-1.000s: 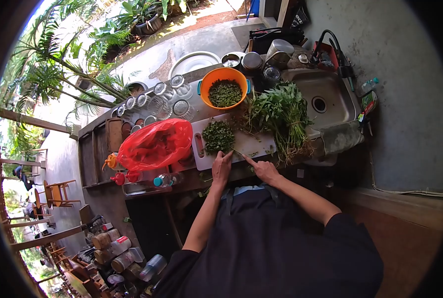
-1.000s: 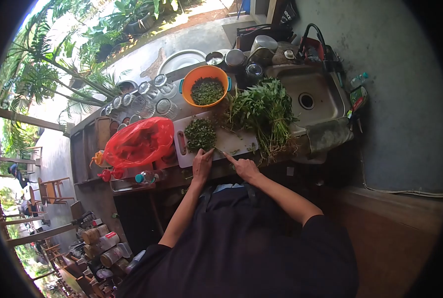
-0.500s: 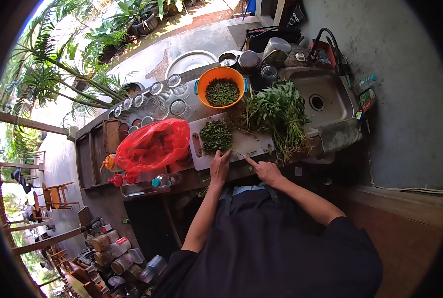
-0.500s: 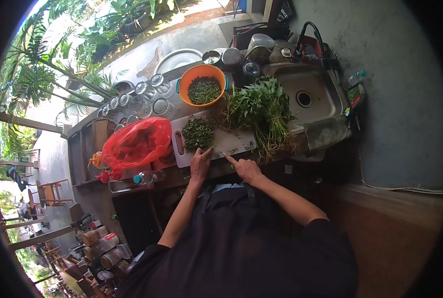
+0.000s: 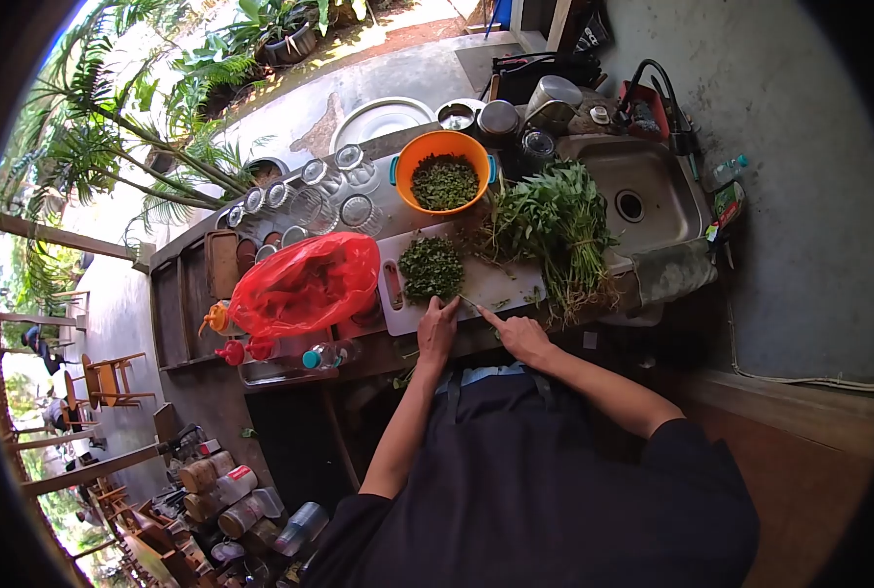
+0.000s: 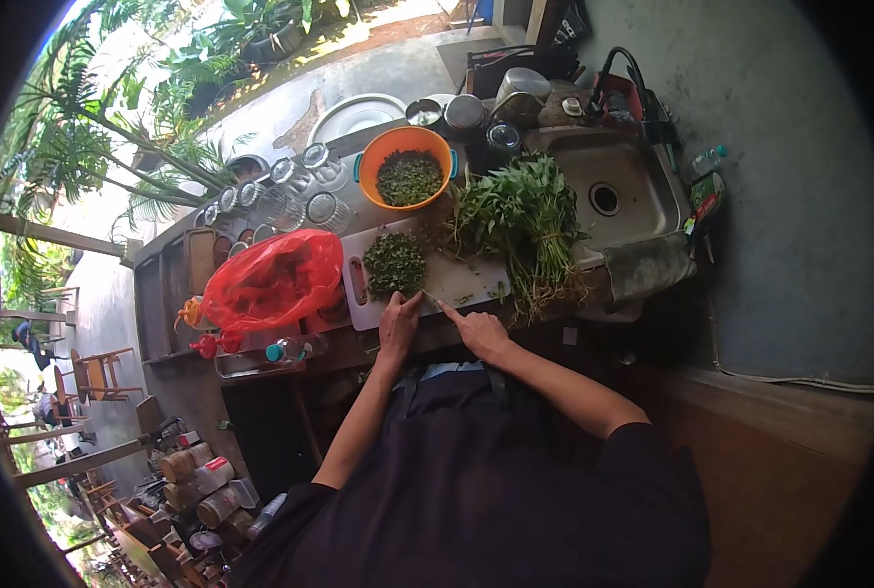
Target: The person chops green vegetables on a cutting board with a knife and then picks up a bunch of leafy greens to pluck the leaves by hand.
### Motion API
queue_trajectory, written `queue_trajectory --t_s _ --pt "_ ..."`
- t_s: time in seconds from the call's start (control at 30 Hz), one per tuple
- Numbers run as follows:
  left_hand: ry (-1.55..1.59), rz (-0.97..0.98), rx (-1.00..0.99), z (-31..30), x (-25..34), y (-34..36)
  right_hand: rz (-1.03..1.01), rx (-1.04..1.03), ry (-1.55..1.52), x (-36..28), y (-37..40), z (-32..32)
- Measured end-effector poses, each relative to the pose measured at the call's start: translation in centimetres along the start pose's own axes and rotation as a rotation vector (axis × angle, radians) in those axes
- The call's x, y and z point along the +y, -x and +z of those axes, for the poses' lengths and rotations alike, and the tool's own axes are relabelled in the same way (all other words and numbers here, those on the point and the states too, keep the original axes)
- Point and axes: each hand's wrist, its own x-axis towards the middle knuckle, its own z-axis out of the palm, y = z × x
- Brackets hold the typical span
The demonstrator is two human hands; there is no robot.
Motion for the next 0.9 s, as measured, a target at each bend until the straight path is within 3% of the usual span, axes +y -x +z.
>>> queue_trajectory --t_s 0.37,0.47,0.9 --pt "0.032 -0.049 -0.009 -0.6 0.5 -0.2 -0.07 0.077 0.004 2.4 0.0 2.9" --pt "0.062 -0.06 -0.021 -0.5 0.4 -0.3 -0.01 -0.048 -0.01 2.5 1.1 1.5" --pt "0.059 0.001 0.039 -0.1 0.1 -0.8 0.054 -0.033 -0.022 0.9 0.8 -0.6"
